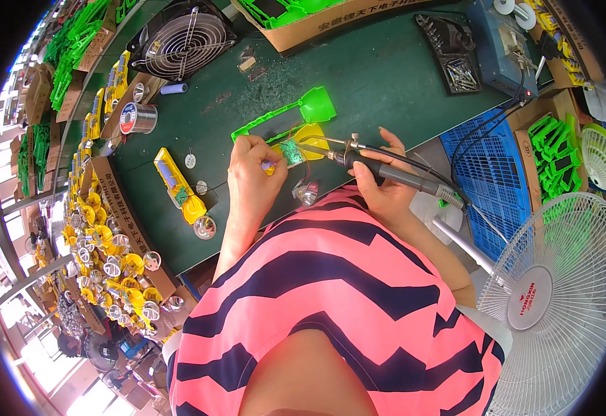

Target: The person solders internal electronic components into flashlight housings with a soldering iron and solder wire.

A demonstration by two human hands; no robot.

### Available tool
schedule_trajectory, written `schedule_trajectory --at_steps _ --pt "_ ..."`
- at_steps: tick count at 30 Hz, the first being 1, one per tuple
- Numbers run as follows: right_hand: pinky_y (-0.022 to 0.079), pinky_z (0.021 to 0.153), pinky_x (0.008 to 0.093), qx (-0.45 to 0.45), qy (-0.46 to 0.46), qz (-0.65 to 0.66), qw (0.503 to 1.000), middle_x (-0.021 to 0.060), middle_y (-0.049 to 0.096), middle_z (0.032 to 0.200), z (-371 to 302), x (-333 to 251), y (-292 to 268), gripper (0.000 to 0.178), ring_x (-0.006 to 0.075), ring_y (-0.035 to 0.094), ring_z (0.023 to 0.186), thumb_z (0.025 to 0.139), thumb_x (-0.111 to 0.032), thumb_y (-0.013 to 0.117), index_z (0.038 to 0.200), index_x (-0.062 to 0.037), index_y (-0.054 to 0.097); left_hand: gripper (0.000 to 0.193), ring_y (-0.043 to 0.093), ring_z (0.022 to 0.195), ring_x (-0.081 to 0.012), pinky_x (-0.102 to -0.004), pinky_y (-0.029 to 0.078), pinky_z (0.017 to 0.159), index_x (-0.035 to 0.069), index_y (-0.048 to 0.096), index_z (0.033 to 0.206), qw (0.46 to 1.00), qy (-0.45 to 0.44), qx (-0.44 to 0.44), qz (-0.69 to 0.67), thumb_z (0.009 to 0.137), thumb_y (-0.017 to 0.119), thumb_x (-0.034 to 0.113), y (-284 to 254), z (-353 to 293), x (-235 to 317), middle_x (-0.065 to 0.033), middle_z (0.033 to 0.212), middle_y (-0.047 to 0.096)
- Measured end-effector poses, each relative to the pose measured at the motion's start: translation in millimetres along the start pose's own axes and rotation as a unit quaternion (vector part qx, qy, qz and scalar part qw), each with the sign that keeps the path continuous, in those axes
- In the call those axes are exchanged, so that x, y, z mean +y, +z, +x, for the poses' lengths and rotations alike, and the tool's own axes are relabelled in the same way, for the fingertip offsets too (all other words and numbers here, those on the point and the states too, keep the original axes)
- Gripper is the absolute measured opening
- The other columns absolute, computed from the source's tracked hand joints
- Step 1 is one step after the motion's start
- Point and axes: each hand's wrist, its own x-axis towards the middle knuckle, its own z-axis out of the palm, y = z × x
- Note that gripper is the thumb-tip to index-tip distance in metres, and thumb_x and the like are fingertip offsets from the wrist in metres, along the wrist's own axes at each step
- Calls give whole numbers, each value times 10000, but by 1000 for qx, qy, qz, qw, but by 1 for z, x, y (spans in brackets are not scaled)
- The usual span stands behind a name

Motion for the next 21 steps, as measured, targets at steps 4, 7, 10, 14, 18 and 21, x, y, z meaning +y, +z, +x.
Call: schedule_trajectory --at_steps 4,7,10,14,18,21 --pt "282 980 448 -27 -80 -41 996 60 636 623 2 2 -1 164 107 580 657 724 -21 611 879 18 574 114 495 789 -286 -365 420 679 17 547 637 999 6 -1 -33 577 633 -29 0 0 0 -115 820 482" --pt "299 970 450 -33 -111 -49 992 49 633 626 4 1 1 154 102 558 612 714 -21 615 863 8 586 111 536 742 -249 -304 462 639 15 573 679 999 0 -12 -39 635 674 27 0 0 -6 -98 852 516" --pt "318 957 455 -48 -119 -60 990 45 613 624 4 0 -1 174 107 542 586 696 -29 631 864 -2 594 160 525 677 -239 -291 437 567 20 551 645 995 28 22 -92 636 707 56 -9 -2 -2 -91 762 508" --pt "330 947 461 -50 -145 -86 984 46 584 631 1 3 -3 190 115 533 576 677 -35 648 859 -8 601 368 467 426 -294 -368 355 425 3 492 506 982 -11 7 188 737 665 232 -51 -22 -4 -130 513 469" --pt "338 939 466 -73 -150 -97 981 50 566 634 2 2 -3 204 124 521 562 669 -43 658 861 -5 601 116 580 564 -206 -322 448 504 67 620 678 964 -48 6 260 723 645 171 -68 -21 -17 -84 672 589" --pt "337 940 466 -81 -148 -105 980 50 566 633 5 -2 -3 200 126 521 566 673 -47 655 861 -5 603 139 589 656 -202 -322 468 564 79 651 808 973 108 104 173 670 650 63 -51 -15 -13 -73 777 603"
